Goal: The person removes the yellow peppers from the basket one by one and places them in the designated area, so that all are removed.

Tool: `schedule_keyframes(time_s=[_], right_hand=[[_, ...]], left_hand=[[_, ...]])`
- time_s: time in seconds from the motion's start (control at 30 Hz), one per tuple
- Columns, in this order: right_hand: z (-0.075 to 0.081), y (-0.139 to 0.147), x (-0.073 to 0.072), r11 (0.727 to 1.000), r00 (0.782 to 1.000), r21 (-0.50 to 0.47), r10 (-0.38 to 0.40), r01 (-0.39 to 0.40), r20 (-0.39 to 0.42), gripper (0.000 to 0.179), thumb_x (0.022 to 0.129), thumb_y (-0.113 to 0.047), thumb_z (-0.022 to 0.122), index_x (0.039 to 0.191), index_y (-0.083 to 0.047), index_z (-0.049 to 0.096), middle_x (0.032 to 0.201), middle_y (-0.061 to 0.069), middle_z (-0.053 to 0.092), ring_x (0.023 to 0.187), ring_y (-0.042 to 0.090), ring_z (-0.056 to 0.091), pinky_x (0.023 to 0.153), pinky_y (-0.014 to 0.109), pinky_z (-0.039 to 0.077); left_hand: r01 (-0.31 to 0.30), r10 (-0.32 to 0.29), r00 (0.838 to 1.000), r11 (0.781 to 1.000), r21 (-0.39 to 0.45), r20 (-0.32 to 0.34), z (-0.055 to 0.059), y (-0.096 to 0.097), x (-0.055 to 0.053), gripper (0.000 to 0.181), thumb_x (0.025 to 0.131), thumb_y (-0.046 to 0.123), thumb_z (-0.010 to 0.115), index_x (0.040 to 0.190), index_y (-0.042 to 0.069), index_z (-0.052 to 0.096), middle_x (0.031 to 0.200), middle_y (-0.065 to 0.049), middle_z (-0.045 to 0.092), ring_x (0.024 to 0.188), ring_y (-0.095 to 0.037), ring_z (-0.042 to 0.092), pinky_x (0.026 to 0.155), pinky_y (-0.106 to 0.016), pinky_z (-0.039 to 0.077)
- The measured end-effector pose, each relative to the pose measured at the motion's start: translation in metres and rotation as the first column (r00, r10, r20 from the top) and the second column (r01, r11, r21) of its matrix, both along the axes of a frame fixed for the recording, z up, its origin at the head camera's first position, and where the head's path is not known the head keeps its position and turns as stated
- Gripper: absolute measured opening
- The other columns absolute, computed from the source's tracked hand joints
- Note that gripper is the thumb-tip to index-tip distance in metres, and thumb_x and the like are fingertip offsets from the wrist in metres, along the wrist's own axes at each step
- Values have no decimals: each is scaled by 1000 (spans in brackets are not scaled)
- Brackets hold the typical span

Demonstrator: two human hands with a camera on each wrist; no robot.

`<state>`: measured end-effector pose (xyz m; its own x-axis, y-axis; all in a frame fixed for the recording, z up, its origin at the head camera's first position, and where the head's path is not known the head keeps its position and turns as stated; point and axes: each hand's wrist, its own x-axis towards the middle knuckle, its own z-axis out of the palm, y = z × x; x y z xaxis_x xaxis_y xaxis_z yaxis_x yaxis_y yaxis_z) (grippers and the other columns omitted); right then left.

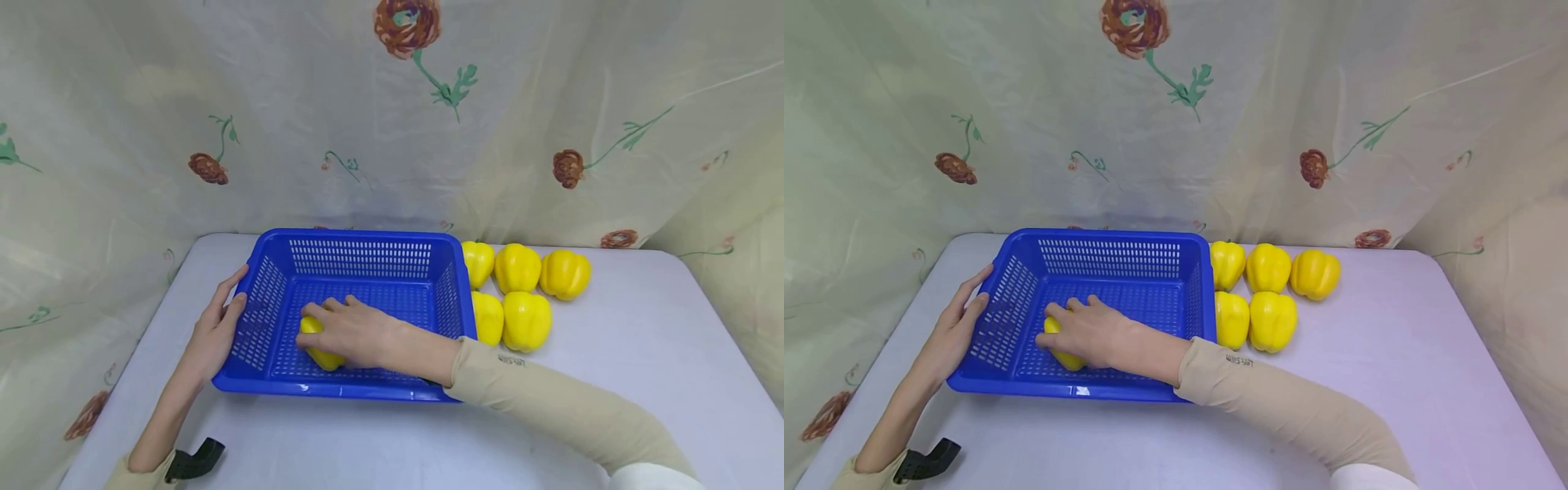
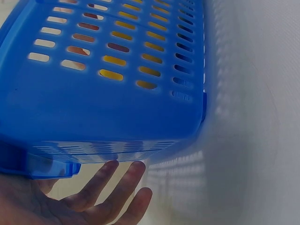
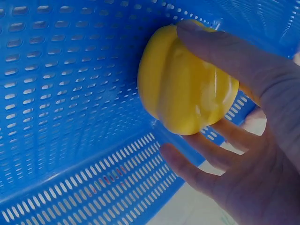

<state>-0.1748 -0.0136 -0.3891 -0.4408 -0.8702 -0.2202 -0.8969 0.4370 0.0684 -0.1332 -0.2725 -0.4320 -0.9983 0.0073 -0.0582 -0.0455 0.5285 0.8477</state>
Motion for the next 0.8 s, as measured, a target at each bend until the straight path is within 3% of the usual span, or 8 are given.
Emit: schedule_keyframes(time_s=[0.17,0.5,0.63,0.8], right_hand=[[-2,-1,1,999,999,31,19,-18,-34,69,91,-35,88,151,-38,53,163,4,48,138,26,59,110,45,58],[4,4,3,998,996,57,10,-6,-85,87,83,-40,95,156,-26,50,168,2,47,140,28,59,114,46,56],[15,14,4,998,998,51,-36,38,-45,88,82,-43,95,155,-25,51,164,4,44,136,28,59,113,44,57],[36,34,3,997,997,-13,-79,79,18,86,85,-36,93,158,-27,49,162,5,46,143,30,54,120,49,51]], left_hand=[[-3,3,1000,1000,-10,5,0,0,0,58,119,39,27,175,33,11,176,-27,27,146,-57,49,109,-80,45],[-6,6,1000,1000,-14,6,0,1,0,58,119,39,27,175,33,12,175,-28,29,146,-57,49,109,-80,45],[-7,7,1000,1000,-15,9,0,2,1,58,119,40,27,175,34,12,174,-28,31,145,-56,50,108,-79,45],[-11,11,1000,1000,-21,1,1,1,1,58,119,41,27,175,35,12,173,-29,33,143,-55,53,106,-74,49]])
